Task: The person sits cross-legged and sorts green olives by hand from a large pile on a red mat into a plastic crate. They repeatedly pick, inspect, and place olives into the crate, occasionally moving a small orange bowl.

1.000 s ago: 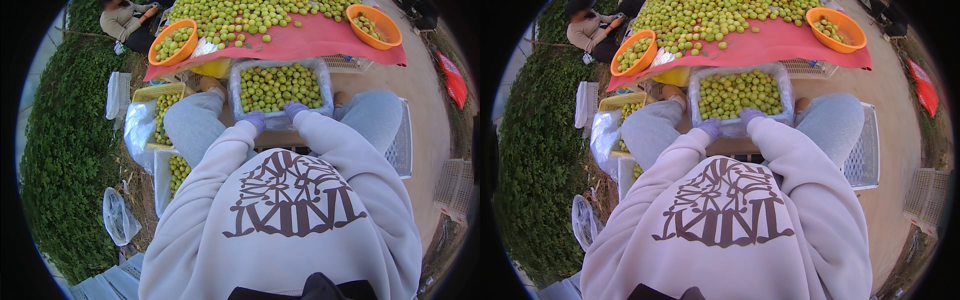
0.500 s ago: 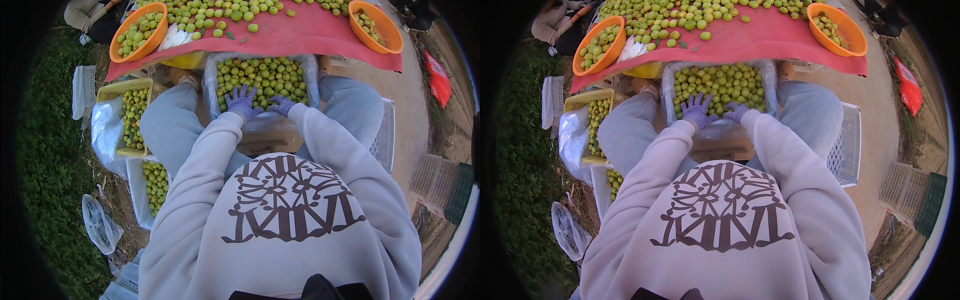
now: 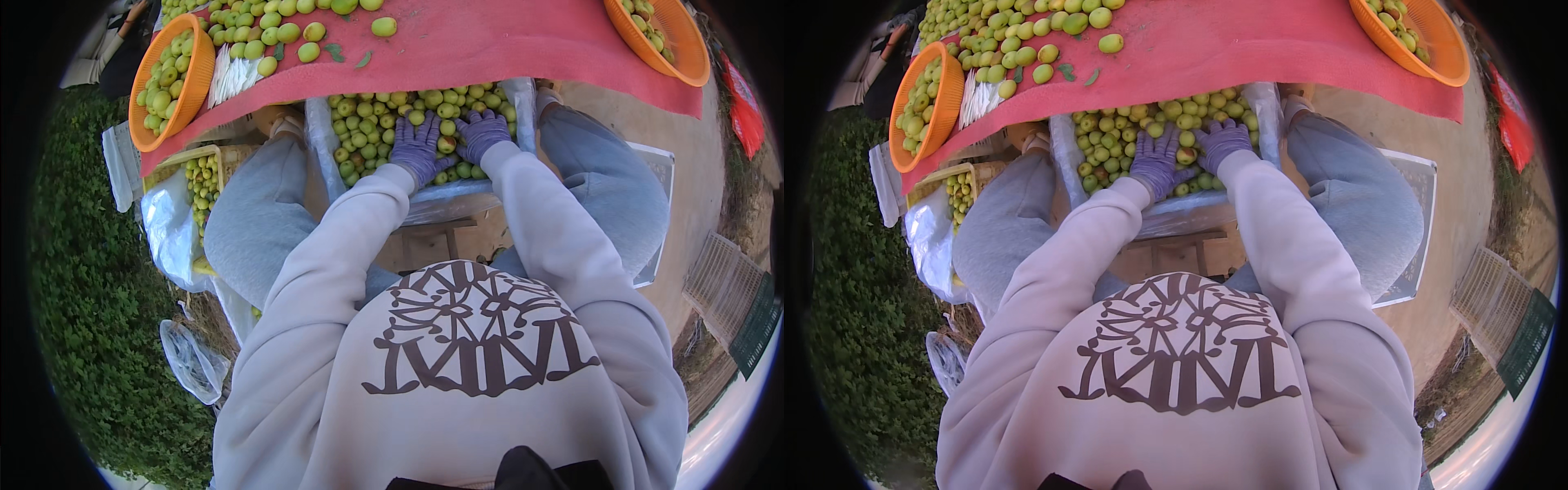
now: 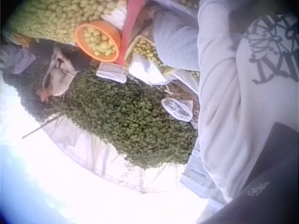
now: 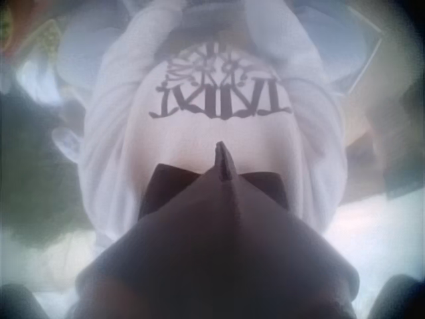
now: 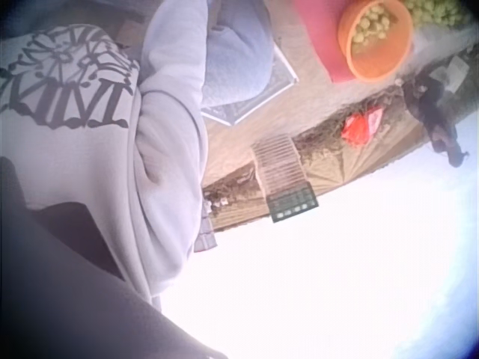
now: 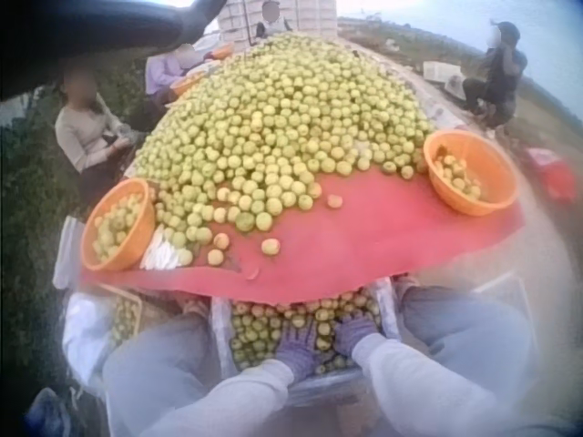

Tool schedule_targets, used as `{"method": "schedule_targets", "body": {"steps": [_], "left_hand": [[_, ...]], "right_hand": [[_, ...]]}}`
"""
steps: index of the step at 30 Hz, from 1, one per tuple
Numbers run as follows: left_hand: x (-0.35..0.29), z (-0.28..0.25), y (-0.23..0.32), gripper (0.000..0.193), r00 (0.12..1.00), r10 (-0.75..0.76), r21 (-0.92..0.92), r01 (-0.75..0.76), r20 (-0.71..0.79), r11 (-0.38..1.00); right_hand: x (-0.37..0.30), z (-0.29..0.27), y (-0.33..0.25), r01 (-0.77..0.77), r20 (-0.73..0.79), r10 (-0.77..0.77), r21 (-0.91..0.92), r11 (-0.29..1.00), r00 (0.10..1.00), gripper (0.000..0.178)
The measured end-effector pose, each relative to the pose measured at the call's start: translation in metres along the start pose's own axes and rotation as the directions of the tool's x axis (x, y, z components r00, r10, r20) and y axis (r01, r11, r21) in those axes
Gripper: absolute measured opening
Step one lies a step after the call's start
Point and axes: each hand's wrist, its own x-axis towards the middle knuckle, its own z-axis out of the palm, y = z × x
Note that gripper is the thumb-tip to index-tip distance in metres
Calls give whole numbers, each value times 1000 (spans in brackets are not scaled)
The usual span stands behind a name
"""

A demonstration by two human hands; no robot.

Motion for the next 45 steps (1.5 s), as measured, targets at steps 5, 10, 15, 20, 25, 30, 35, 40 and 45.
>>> {"method": "schedule_targets", "body": {"steps": [5,10,15,20,25,30,35,40,45], "left_hand": [[-6,3,15,70,989,135,37,-133,-61,990],[-20,-34,-68,42,883,26,-258,-166,-470,952],[-12,-47,-110,77,873,-224,122,303,-433,945],[-14,-25,-77,84,950,-149,105,183,-274,978],[-31,-37,-83,76,992,87,162,-71,-88,984],[-4,-43,-68,77,927,-49,90,88,-373,992],[47,-25,-22,86,974,-202,36,206,-100,978],[60,-20,-3,84,988,142,94,-136,-54,986],[28,-37,-3,80,983,156,219,-131,-97,967]], "right_hand": [[-3,24,6,-182,4,182,51,982,983,60],[31,-26,26,-82,316,57,66,994,947,39],[47,-49,8,-169,-208,223,247,954,952,60],[54,-29,-31,-54,-183,47,-31,998,982,84],[47,-31,24,157,-148,-191,-216,964,970,69],[47,-23,48,-122,-90,105,-209,970,990,61],[32,-42,46,-252,-161,326,362,898,932,59],[-39,-17,25,-255,173,219,231,939,960,62],[-38,4,29,-62,155,23,250,966,988,53]]}}
